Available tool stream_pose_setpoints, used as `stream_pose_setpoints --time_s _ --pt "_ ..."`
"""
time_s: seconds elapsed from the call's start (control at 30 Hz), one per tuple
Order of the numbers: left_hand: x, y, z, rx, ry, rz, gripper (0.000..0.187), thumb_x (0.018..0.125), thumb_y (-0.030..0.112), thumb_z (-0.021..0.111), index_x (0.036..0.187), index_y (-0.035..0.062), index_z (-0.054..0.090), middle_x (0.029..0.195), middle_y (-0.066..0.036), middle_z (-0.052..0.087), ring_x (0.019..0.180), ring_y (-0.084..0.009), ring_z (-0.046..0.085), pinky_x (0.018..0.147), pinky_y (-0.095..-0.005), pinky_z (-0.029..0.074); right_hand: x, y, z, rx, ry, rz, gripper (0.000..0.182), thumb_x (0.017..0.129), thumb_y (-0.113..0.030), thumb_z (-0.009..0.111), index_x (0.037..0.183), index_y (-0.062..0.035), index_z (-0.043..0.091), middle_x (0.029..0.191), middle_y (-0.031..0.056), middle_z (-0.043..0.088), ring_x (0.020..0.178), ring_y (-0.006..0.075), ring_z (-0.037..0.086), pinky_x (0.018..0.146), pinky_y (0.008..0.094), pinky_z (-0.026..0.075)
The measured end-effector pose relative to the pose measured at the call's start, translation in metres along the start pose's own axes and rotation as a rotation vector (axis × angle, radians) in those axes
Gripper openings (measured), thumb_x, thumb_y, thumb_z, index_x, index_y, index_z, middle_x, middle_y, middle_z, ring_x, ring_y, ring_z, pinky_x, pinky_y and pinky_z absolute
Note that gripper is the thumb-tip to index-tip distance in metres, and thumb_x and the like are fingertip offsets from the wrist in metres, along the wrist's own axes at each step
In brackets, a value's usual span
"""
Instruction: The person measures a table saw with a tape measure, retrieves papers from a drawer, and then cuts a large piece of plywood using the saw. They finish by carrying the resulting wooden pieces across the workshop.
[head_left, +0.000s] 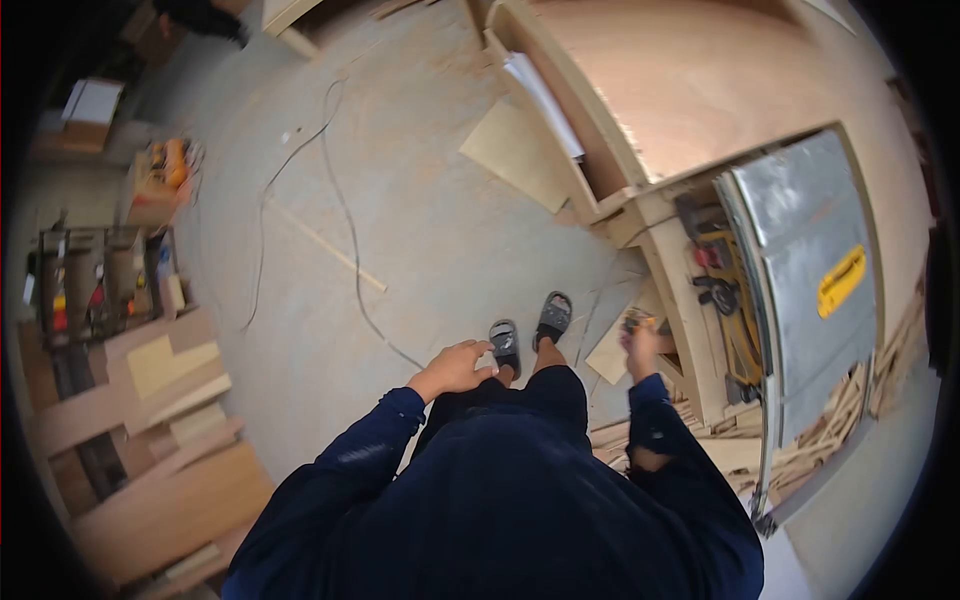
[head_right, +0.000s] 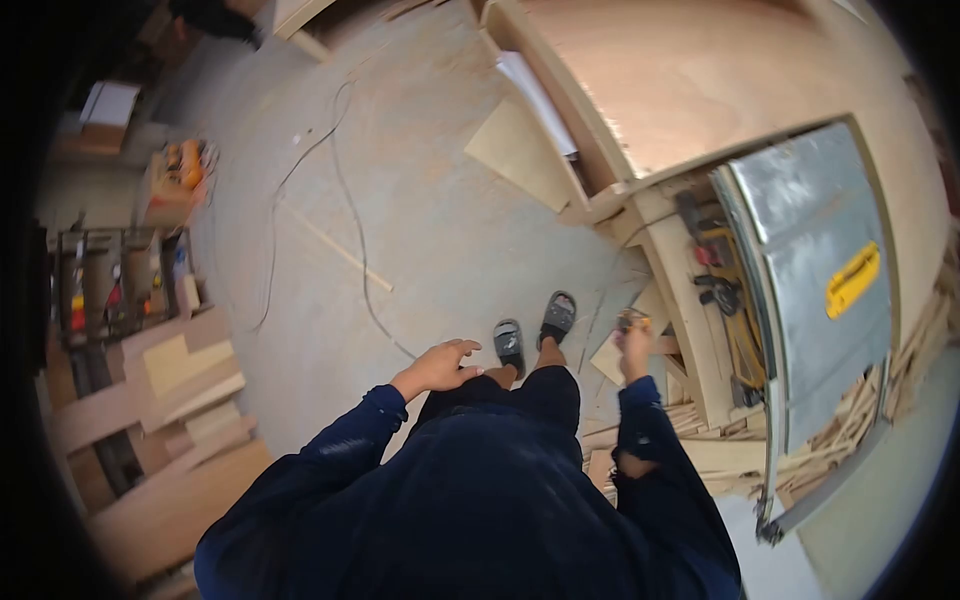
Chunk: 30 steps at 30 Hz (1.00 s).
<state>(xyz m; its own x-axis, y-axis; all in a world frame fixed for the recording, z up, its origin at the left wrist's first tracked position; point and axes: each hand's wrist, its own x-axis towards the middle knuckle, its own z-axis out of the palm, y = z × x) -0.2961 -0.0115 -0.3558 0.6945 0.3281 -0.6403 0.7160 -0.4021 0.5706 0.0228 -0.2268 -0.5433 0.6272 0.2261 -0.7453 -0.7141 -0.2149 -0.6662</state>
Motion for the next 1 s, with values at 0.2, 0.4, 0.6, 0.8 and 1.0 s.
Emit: stream_pose_setpoints --time_s 0.2,0.4,0.6,0.8,1.0 --pt "0.011 -0.003 0.047 -0.408 0.373 -0.264 0.028 0.087 0.021 0.066 0.105 -0.0004 0.063 0.091 -0.015 0.066 0.08 -0.0262 0.065 0.074 -0.0345 0.052 0.087 -0.042 -0.027 -0.173 0.016 -0.289 0.031 0.096 -0.043 0.054 0.097 -0.0127 0.061 0.075 -0.0006 0.061 0.055 0.0082 0.052 0.045 0.0223 0.04" --pt "0.033 0.084 0.019 -0.983 -0.072 0.203 0.016 0.086 0.007 0.066 0.101 0.0005 0.065 0.093 -0.009 0.064 0.088 -0.0217 0.063 0.08 -0.0303 0.049 0.15 -0.092 -0.022 -0.283 0.387 -0.279 0.028 0.095 -0.037 0.059 0.103 -0.011 0.056 0.072 0.0034 0.061 0.052 0.0115 0.057 0.044 0.0243 0.042" --pt "0.004 0.11 -0.076 -0.808 -0.033 0.485 0.014 0.076 0.005 0.074 0.09 0.0055 0.073 0.095 -0.009 0.059 0.085 -0.0221 0.061 0.075 -0.0301 0.048 0.139 -0.11 0.006 -0.336 0.304 -0.267 0.022 0.098 -0.031 0.055 0.104 -0.0107 0.05 0.075 0.0044 0.061 0.053 0.0116 0.057 0.043 0.0242 0.044" --pt "-0.013 0.158 -0.118 -1.07 -0.093 1.033 0.019 0.081 0.018 0.076 0.095 0.0049 0.073 0.095 -0.01 0.06 0.086 -0.0263 0.059 0.076 -0.0384 0.044 0.166 -0.099 0.006 -0.41 0.252 -0.435 0.033 0.098 -0.032 0.055 0.118 -0.0063 0.05 0.08 0.0075 0.063 0.061 0.0147 0.059 0.046 0.0254 0.045" --pt "-0.015 0.217 -0.13 -1.278 -0.134 1.255 0.029 0.087 0.034 0.07 0.091 0.0047 0.068 0.088 -0.006 0.063 0.073 -0.0205 0.057 0.062 -0.0326 0.042 0.188 -0.099 0.009 -0.801 0.314 -0.478 0.06 0.088 -0.035 0.062 0.131 0.0045 0.048 0.123 0.0307 0.056 0.118 0.043 0.053 0.102 0.0422 0.039"
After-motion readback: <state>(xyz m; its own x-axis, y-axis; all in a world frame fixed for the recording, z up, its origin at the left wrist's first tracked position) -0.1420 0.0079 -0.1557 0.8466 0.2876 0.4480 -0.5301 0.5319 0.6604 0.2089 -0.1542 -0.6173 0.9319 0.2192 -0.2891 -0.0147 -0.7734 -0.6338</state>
